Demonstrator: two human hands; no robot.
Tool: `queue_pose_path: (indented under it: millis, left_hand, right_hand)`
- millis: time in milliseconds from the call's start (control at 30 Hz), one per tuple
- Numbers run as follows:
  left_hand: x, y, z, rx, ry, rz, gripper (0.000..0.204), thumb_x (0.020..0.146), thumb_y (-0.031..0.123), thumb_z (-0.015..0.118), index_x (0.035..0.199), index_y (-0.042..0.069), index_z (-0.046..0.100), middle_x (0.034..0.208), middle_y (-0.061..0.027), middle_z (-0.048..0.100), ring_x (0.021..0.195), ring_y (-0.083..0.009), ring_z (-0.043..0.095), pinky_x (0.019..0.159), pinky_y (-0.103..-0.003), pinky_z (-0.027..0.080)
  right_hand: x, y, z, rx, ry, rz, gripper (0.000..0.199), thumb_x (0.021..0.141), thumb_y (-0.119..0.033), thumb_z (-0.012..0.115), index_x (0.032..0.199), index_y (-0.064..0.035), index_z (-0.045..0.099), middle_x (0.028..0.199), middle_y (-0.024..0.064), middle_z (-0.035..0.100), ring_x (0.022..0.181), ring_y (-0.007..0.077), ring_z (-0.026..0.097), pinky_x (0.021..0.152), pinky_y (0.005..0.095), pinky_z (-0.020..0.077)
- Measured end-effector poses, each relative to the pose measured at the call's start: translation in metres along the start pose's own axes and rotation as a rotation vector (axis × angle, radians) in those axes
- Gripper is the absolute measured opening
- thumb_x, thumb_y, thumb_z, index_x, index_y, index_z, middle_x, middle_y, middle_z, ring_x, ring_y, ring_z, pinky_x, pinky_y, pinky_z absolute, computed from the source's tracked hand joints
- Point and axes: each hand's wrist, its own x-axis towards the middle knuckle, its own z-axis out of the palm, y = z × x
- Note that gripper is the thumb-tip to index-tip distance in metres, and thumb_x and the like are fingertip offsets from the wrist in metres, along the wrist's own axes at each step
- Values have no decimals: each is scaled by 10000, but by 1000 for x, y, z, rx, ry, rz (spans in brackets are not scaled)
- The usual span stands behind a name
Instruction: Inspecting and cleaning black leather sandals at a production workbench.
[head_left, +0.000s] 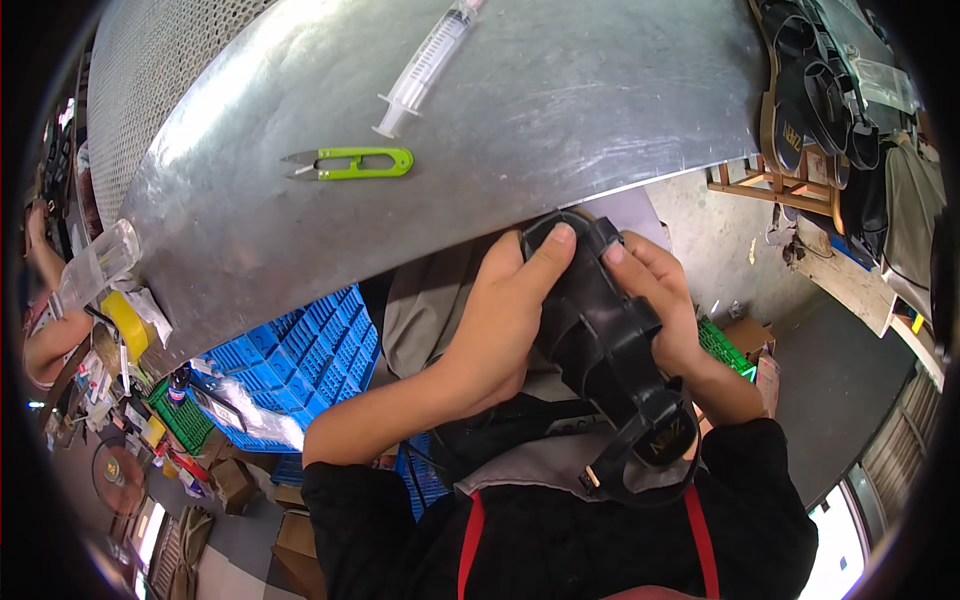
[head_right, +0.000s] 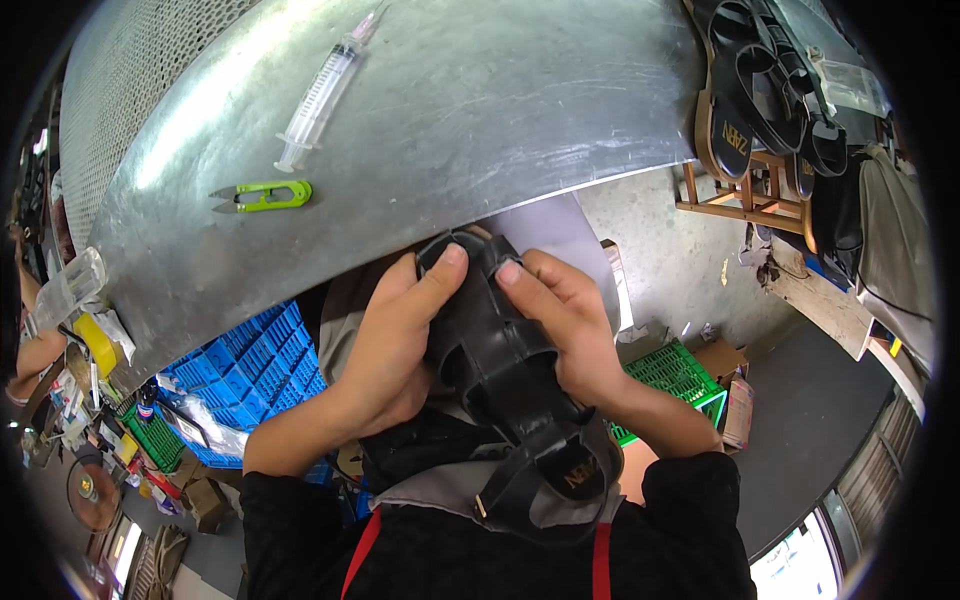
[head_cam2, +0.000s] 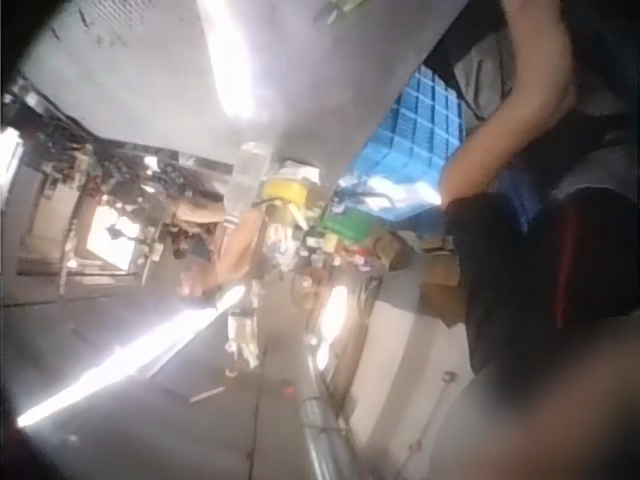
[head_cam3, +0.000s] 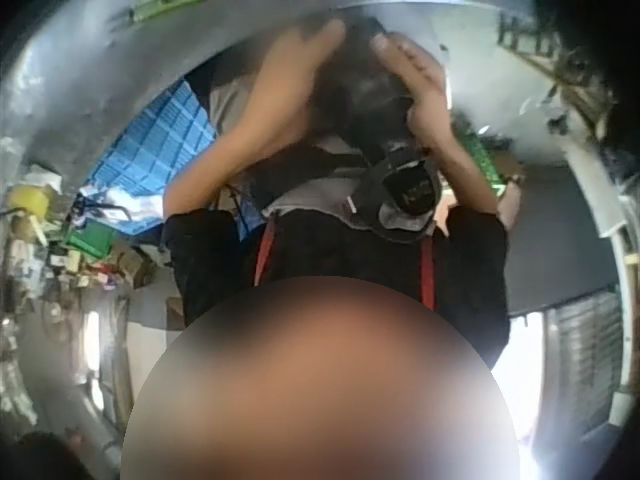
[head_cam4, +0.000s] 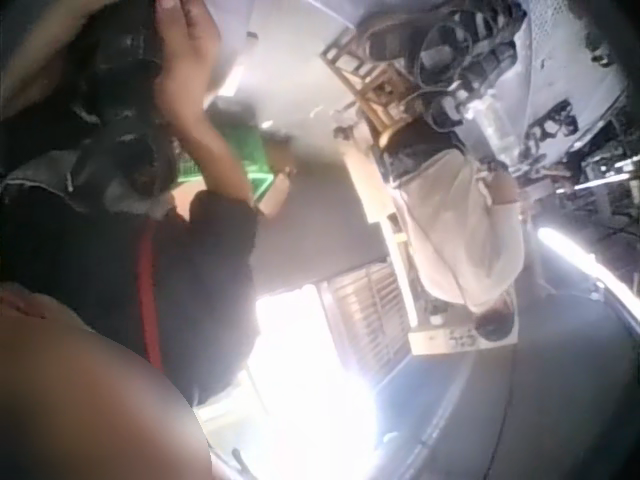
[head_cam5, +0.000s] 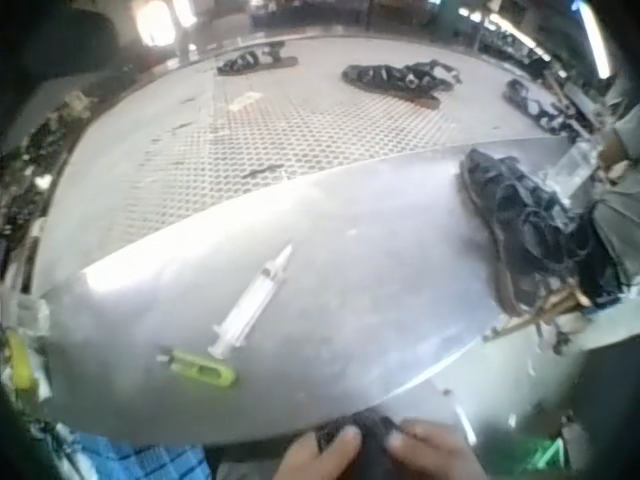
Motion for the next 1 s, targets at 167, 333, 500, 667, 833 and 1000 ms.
queue_pose_path:
  millis: [167, 333, 500, 667, 833, 1000]
  left_hand:
    - [11, -19, -13, 137, -47, 197, 291, 1015, 269, 569, 1184, 33, 579, 1083, -44, 631, 983, -107, 593, 893, -280, 484]
    - [-4, -14, -16, 495, -182, 509, 353, 968, 302, 645, 1132, -6, 593, 1004, -41, 619, 938, -90, 553, 846, -260, 460]
    - [-26, -6, -5, 725, -254, 528, 323, 937, 197, 685, 1153, -9, 561, 1082, -55, 618, 994, -101, 568, 911, -273, 457]
    - [-40, -2, 3, 829, -228, 496, 346, 927, 201, 693, 1163, 3, 536, 1055, -42, 575, 993, -96, 538, 897, -280, 453]
    - [-39, -13, -3, 633, -316, 529, 396, 953, 256, 637, 1227, 3, 505, 1153, -82, 547, 1087, -122, 513, 935, -309, 440]
    - [-30, -3, -13, 560, -545, 121, 635, 994, 456, 486, 1384, -34, 376, 1311, -134, 524, 1249, -200, 489, 1053, -352, 391]
  right_hand:
    - [12, 22, -14, -33, -86, -170, 229, 1024, -239, 564, 867, -74, 582, 758, -66, 528, 685, 4, 450, 608, 186, 363]
    - [-10, 10, -27, -189, -139, -351, 284, 1021, -280, 547, 1106, -18, 616, 869, -11, 589, 771, 49, 517, 671, 206, 417]
    - [-27, -15, -37, -384, -407, -436, 429, 984, -410, 531, 1108, -8, 617, 910, 18, 596, 820, 82, 513, 713, 234, 416]
    - [-34, -9, -10, -433, -224, -434, 266, 999, -280, 603, 998, -17, 639, 795, -26, 577, 760, 33, 486, 649, 234, 416]
    - [-30, -14, -8, -239, -30, -447, 265, 988, -259, 610, 1017, -5, 678, 830, -15, 638, 741, 44, 550, 655, 215, 440]
    - [-22, -37, -13, 303, 234, -724, 463, 985, -418, 554, 1213, -19, 615, 1055, 123, 687, 838, 202, 685, 785, 310, 556]
